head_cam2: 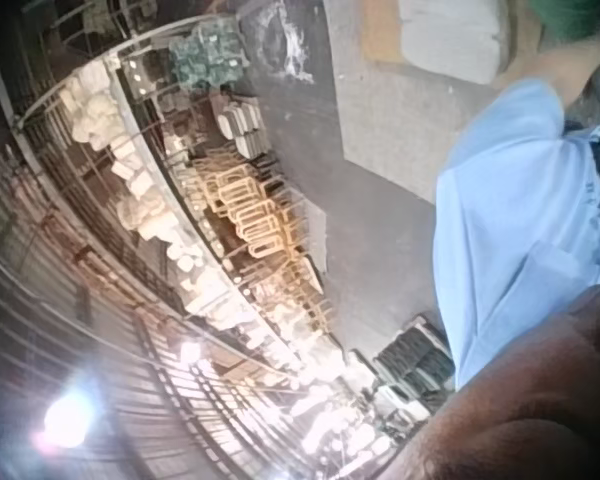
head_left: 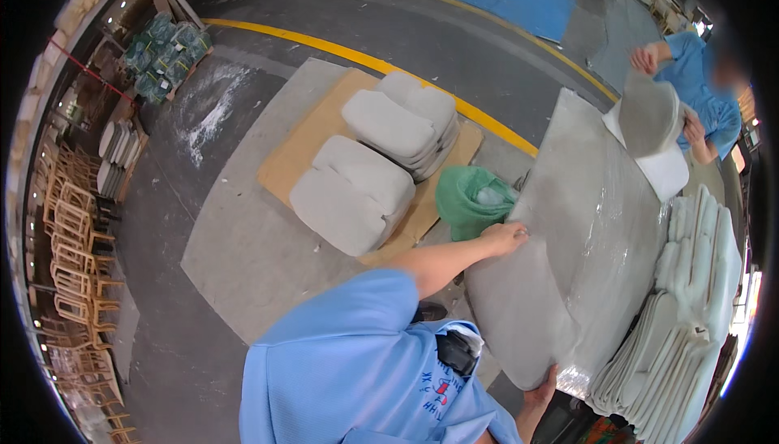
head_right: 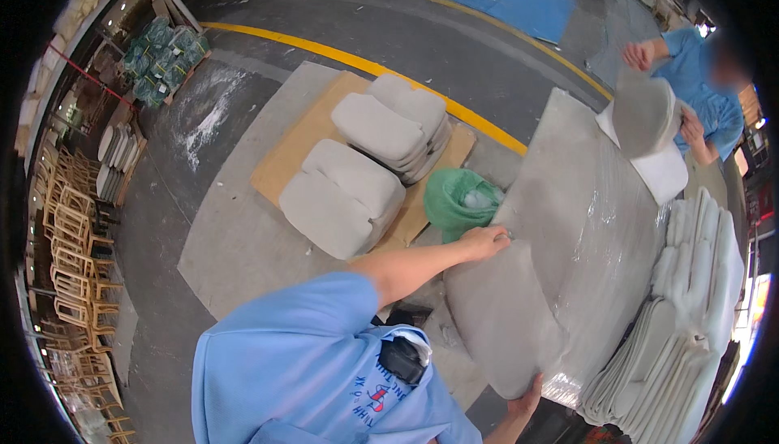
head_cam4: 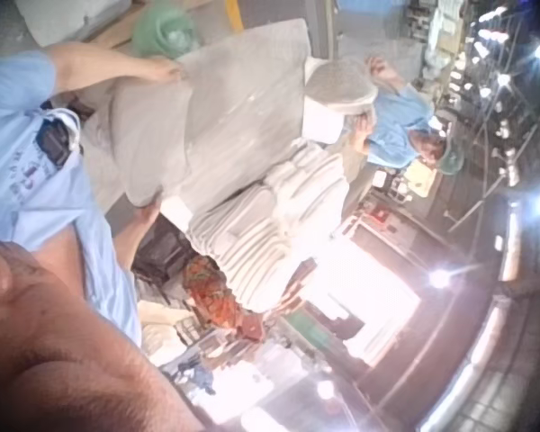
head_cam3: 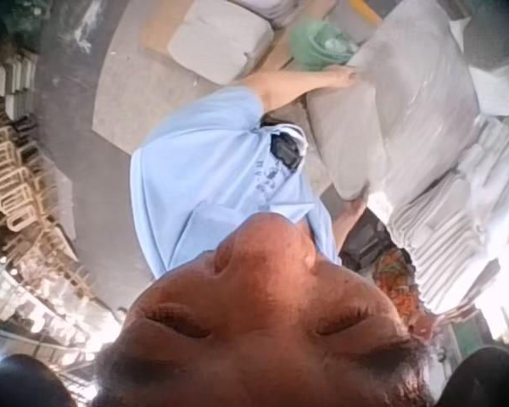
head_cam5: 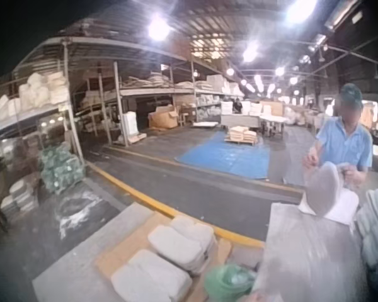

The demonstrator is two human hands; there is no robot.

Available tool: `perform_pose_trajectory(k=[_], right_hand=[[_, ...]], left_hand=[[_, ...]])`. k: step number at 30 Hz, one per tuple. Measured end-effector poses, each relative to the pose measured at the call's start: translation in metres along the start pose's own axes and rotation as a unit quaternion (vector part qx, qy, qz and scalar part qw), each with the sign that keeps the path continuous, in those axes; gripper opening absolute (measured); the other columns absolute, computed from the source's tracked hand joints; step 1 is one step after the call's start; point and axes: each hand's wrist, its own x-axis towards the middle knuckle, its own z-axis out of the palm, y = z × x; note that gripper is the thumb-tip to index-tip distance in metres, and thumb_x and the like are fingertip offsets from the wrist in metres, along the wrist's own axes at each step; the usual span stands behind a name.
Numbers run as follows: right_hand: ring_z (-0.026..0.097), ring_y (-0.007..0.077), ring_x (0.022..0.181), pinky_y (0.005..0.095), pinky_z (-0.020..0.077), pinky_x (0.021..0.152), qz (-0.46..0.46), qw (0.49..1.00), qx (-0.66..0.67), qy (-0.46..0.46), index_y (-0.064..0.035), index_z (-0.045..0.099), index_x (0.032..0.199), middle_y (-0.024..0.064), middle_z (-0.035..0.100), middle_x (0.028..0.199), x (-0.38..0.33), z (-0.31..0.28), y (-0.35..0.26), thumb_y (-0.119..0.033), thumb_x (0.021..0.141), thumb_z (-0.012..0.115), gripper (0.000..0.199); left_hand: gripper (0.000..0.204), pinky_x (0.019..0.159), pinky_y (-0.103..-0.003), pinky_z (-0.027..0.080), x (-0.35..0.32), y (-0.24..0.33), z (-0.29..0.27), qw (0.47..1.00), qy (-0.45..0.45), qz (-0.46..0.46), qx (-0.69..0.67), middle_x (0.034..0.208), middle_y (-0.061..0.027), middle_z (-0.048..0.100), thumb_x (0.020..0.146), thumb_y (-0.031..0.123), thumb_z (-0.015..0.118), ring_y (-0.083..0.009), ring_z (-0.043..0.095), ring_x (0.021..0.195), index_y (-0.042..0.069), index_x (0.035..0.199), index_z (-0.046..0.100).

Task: The person inserts white foam inserts into gray fabric covers, pulls the covers over the foam, and smooths the edges. The finished cushion covers are stacked on a nearby pallet.

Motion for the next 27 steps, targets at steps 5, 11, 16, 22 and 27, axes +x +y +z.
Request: perform_pose_trajectory(k=[5, 11, 16, 22, 27], right_hand=[[0.063, 0.0338, 0.131, 0.0558, 0.0547, 0.108, 0.049, 0.995, -0.088, 0.008, -0.0071, 0.052, 0.152, 0.0117, 0.064, 0.145, -0.026, 0.050, 0.027, -0.037, 0.093, 0.079, 0.071], [0.067, 0.0320, 0.124, 0.0500, 0.0566, 0.105, 0.075, 0.990, -0.112, -0.029, -0.0026, 0.054, 0.147, 0.0142, 0.068, 0.134, -0.021, 0.186, 0.127, -0.025, 0.089, 0.077, 0.066], [0.064, 0.0330, 0.127, 0.0506, 0.0552, 0.106, 0.103, 0.989, -0.103, -0.001, -0.0010, 0.052, 0.149, 0.0147, 0.065, 0.140, 0.021, 0.298, 0.246, -0.021, 0.096, 0.071, 0.060], [0.061, 0.0340, 0.132, 0.0544, 0.0501, 0.111, 0.126, 0.991, -0.035, 0.018, -0.0091, 0.049, 0.153, 0.0131, 0.062, 0.145, 0.054, 0.426, 0.370, -0.025, 0.100, 0.070, 0.059], [0.071, 0.0259, 0.109, 0.0419, 0.0607, 0.087, 0.271, 0.894, -0.313, -0.173, -0.0089, 0.053, 0.150, 0.0090, 0.069, 0.130, 0.011, 0.480, 0.454, -0.031, 0.099, 0.078, 0.061]], left_hand=[[0.056, 0.099, -0.040, 0.054, -0.071, -0.100, -0.061, 0.968, 0.061, -0.072, -0.233, 0.126, -0.0137, 0.075, 0.098, 0.041, 0.070, -0.0265, 0.071, 0.116, 0.010, 0.144, 0.062], [0.033, 0.052, -0.036, 0.055, -0.228, -0.272, -0.169, 0.834, 0.184, -0.311, -0.416, 0.104, -0.0108, 0.072, 0.099, 0.035, 0.062, -0.0184, 0.068, 0.072, 0.010, 0.121, 0.067], [0.043, 0.053, -0.041, 0.056, -0.363, -0.344, -0.254, 0.847, 0.129, -0.429, -0.286, 0.105, -0.0143, 0.071, 0.098, 0.035, 0.061, -0.0247, 0.066, 0.064, 0.012, 0.135, 0.062], [0.044, 0.055, -0.042, 0.056, -0.457, -0.401, -0.314, 0.797, 0.217, -0.474, -0.304, 0.108, -0.0165, 0.073, 0.096, 0.034, 0.062, -0.0267, 0.069, 0.069, 0.007, 0.130, 0.064], [0.041, 0.058, -0.041, 0.056, -0.491, -0.429, -0.338, 0.782, 0.220, -0.493, -0.310, 0.112, -0.0152, 0.073, 0.097, 0.034, 0.061, -0.0248, 0.069, 0.070, 0.009, 0.130, 0.065]])
